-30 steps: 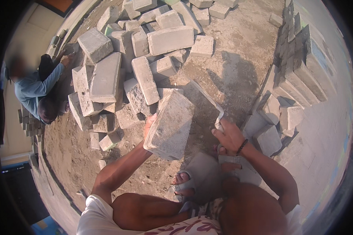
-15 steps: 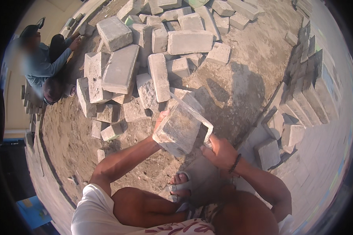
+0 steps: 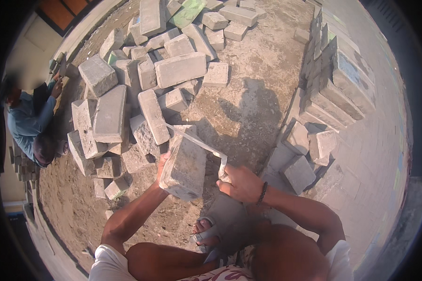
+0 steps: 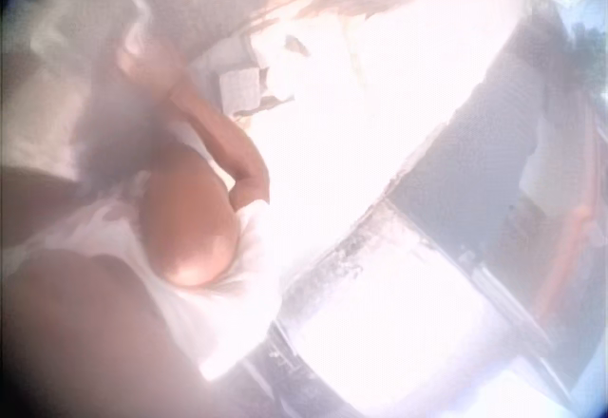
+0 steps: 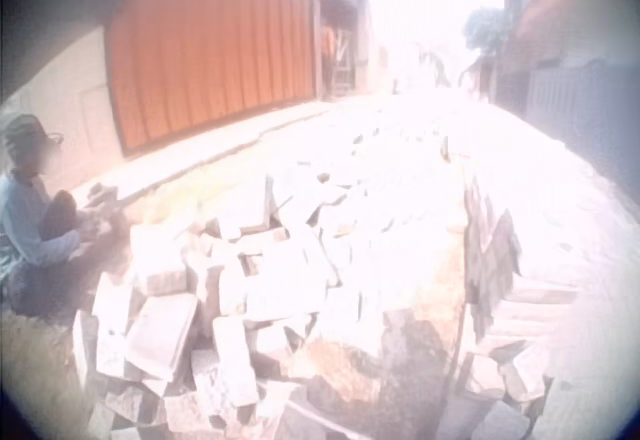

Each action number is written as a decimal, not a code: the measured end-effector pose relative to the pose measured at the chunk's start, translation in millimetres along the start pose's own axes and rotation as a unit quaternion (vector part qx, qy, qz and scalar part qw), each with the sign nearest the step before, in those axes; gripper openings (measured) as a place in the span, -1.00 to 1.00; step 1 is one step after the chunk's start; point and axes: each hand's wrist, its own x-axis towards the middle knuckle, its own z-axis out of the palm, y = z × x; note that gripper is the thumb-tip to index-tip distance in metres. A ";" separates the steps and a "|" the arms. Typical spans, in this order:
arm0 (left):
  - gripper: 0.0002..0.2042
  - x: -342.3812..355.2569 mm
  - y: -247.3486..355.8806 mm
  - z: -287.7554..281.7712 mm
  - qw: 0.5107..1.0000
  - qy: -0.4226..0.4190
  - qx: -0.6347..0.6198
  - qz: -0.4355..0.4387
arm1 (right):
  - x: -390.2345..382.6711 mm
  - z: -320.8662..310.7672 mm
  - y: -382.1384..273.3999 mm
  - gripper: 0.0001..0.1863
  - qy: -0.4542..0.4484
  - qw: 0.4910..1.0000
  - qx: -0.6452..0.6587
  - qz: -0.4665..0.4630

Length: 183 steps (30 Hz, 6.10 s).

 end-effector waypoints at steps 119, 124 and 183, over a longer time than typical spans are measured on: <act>-0.68 91.8 -124.9 121.9 0.849 0.038 0.492 -0.190 | -195.4 -72.3 210.3 0.34 0.495 0.632 0.012 0.596; -0.67 92.5 -119.7 103.0 0.859 0.020 0.477 -0.186 | -192.2 -88.4 196.9 0.40 0.466 0.641 0.035 0.609; -0.82 94.2 -48.4 88.9 0.866 0.127 0.483 -0.032 | 9.2 -590.4 50.8 -0.29 0.290 0.893 -0.340 0.042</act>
